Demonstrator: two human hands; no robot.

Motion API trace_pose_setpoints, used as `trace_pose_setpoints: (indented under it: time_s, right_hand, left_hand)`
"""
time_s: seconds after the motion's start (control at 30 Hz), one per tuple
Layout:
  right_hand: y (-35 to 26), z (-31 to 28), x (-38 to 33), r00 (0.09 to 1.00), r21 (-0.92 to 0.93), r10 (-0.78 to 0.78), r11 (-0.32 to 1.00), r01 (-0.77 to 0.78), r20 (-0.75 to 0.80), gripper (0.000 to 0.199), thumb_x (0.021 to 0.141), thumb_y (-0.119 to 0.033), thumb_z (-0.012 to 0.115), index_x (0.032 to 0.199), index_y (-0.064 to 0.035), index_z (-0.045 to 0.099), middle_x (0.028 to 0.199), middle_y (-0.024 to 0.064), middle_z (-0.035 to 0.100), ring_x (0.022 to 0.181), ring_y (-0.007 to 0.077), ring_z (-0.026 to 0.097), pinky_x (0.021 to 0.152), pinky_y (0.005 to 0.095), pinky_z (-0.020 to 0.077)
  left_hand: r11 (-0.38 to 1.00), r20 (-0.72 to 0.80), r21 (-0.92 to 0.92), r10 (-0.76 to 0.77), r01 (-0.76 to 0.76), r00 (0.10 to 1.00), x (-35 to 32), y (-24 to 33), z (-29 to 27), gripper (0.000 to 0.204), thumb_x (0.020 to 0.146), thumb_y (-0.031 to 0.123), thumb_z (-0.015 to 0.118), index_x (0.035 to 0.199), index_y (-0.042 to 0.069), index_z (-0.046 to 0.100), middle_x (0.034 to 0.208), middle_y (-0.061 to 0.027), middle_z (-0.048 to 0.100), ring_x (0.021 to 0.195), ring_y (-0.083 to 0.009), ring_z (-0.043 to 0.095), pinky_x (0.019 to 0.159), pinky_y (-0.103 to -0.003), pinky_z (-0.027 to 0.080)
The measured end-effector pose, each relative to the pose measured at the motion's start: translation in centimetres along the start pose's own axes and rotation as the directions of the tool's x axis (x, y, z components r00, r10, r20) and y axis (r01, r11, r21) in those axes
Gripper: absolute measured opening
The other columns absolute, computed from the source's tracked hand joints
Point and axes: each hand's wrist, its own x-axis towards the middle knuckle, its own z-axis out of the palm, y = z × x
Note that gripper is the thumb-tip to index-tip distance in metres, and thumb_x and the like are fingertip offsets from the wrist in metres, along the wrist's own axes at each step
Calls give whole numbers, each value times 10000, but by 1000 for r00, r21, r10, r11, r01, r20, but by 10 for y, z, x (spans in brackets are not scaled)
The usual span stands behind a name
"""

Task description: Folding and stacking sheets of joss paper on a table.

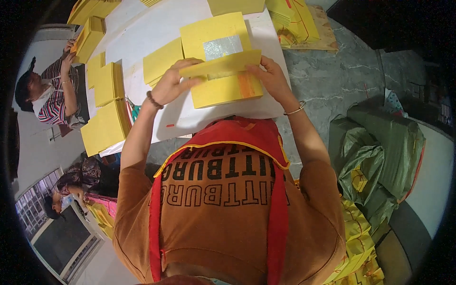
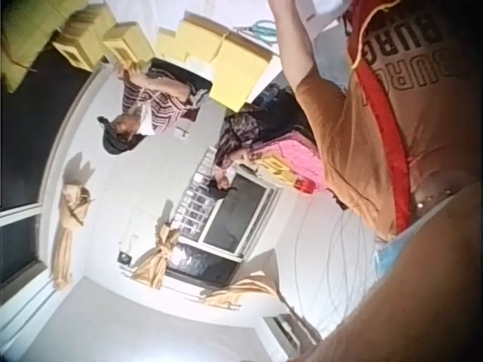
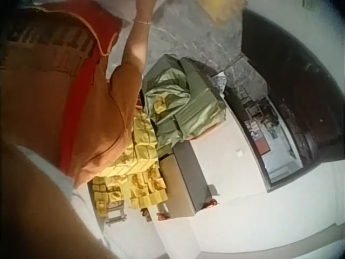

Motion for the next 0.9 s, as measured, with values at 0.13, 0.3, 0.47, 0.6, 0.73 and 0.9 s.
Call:
trace_pose_setpoints:
  time_s: [0.13,0.3,0.47,0.6,0.73,0.9]
  right_hand:
    - [-13,-5,9,859,-503,-510,729,464,53,277,780,-120,663,1054,-112,627,1192,38,577,1180,220,482,980,370,337]
    - [-33,-10,-10,794,-661,-520,480,577,315,247,746,-102,660,989,-130,634,1185,39,584,1207,256,467,970,384,319]
    - [-32,-2,-34,851,-594,-313,614,520,421,203,780,-111,632,983,-117,634,1130,46,612,1115,227,528,921,366,323]
    - [-30,13,-29,967,-618,-220,744,253,131,196,829,-151,608,1010,-79,622,1005,74,651,848,228,615,772,341,419]
    - [-29,19,-15,987,-417,-106,908,48,-117,306,822,-203,629,1085,-50,599,891,98,660,670,179,627,603,290,470]
    - [-25,18,-6,989,-408,-67,913,7,-132,426,797,-179,652,1194,-56,561,879,88,652,674,138,619,611,262,476]
  left_hand:
    - [995,-160,-32,-98,94,982,-1,4,1,239,855,112,549,1077,49,613,1115,-141,598,1049,-315,544,887,-362,436]
    - [982,-244,141,154,-122,957,-17,21,-1,286,769,5,545,1031,85,630,1011,-136,617,966,-311,571,825,-371,473]
    - [999,-157,-30,-24,20,987,-41,30,19,251,825,115,572,1066,55,613,1001,-150,620,895,-315,589,759,-361,473]
    - [970,-302,36,-218,240,928,-29,25,27,207,897,182,516,1017,35,599,706,-162,585,639,-316,581,581,-387,459]
    - [797,-179,-352,-572,491,800,-13,6,24,263,875,245,588,978,6,631,604,-99,549,520,-156,520,505,-295,419]
    - [540,-16,-658,-706,524,708,0,-5,23,209,860,159,596,933,-34,632,654,-13,583,528,-68,489,466,-234,394]
